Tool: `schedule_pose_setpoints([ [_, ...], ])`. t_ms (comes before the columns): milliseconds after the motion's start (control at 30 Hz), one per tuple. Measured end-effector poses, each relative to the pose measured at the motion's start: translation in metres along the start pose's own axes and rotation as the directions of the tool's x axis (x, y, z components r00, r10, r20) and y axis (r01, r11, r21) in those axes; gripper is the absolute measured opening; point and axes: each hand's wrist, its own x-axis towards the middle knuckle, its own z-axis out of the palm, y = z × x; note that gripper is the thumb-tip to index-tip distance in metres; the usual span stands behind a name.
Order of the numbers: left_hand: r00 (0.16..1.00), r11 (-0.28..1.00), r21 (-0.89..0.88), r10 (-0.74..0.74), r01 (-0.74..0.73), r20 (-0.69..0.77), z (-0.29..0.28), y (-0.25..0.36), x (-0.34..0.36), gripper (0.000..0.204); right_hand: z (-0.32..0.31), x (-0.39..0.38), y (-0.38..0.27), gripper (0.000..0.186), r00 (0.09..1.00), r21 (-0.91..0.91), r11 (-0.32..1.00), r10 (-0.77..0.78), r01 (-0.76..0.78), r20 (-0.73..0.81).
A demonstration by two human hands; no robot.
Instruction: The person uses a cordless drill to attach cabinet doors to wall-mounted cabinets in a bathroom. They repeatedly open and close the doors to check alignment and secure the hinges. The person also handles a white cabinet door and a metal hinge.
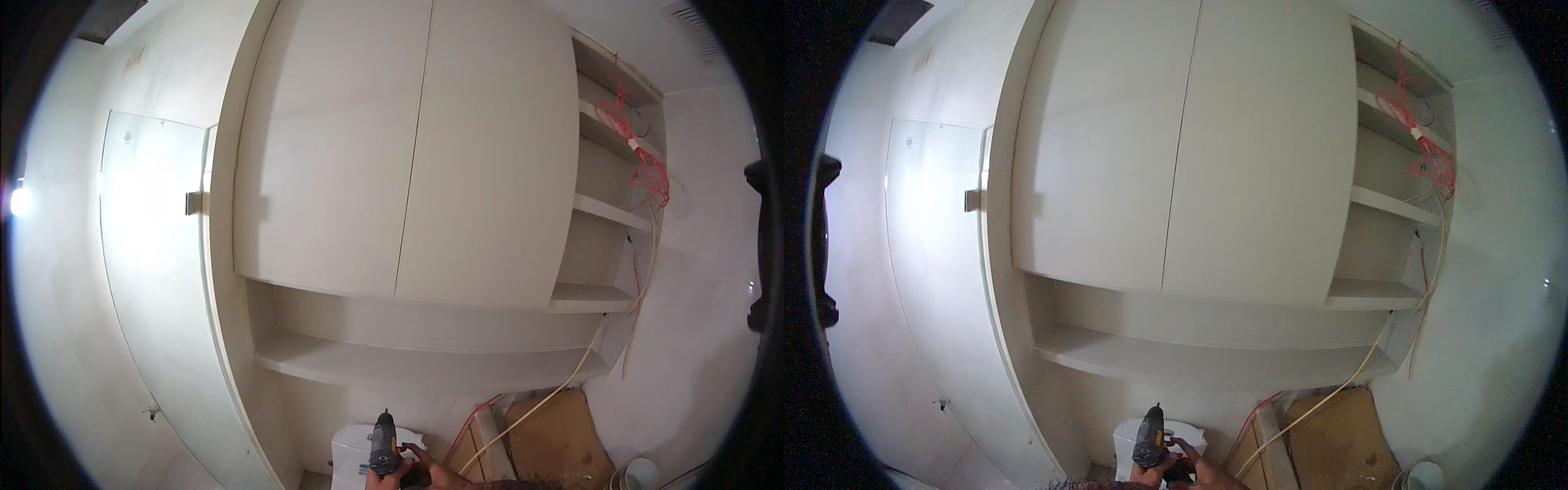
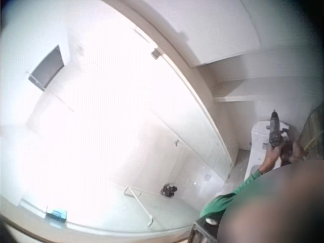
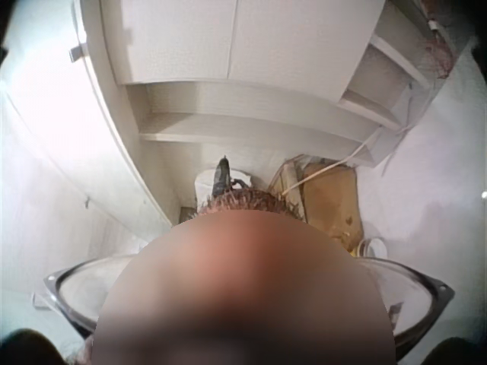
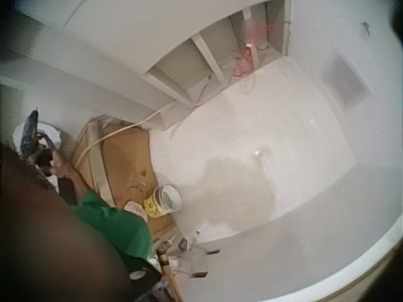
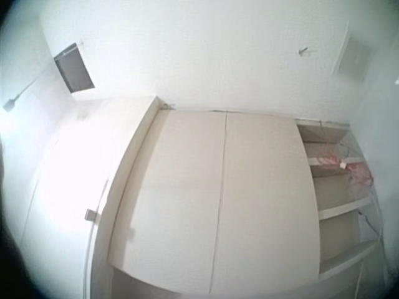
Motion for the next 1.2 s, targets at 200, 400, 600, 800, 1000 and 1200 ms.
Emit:
schedule_pose_setpoints([
  [200,0.996,0.999,0.008,-0.049,0.049,0.073,0.028,0.039,-0.014,0.050,-0.001,0.017,0.011,0.117,0.951,0.227,0.953,-0.246,0.201,0.188],
  [400,0.966,0.954,0.217,0.162,-0.205,0.200,0.025,0.005,0.018,0.074,-0.017,-0.004,0.048,0.098,0.982,-0.403,0.908,0.045,-0.116,-0.183],
  [600,0.812,0.635,0.578,0.141,-0.513,0.566,-0.005,0.042,0.042,0.092,-0.022,-0.036,0.050,0.061,0.838,-0.105,0.981,0.082,-0.164,-0.540],
  [800,0.937,0.931,0.124,0.329,-0.342,0.117,-0.005,0.141,0.129,0.036,-0.014,-0.033,0.005,0.042,0.699,0.265,0.961,0.137,0.077,-0.701],
  [1000,0.893,0.866,-0.219,0.431,-0.449,-0.128,0.019,0.214,0.221,0.045,-0.016,-0.025,-0.011,0.033,0.634,0.191,0.979,0.109,0.063,-0.765],
  [1200,0.916,0.825,-0.398,0.363,-0.401,-0.170,0.047,0.229,0.250,0.049,-0.025,-0.034,-0.008,0.030,0.580,0.244,0.969,0.177,0.038,-0.795],
])
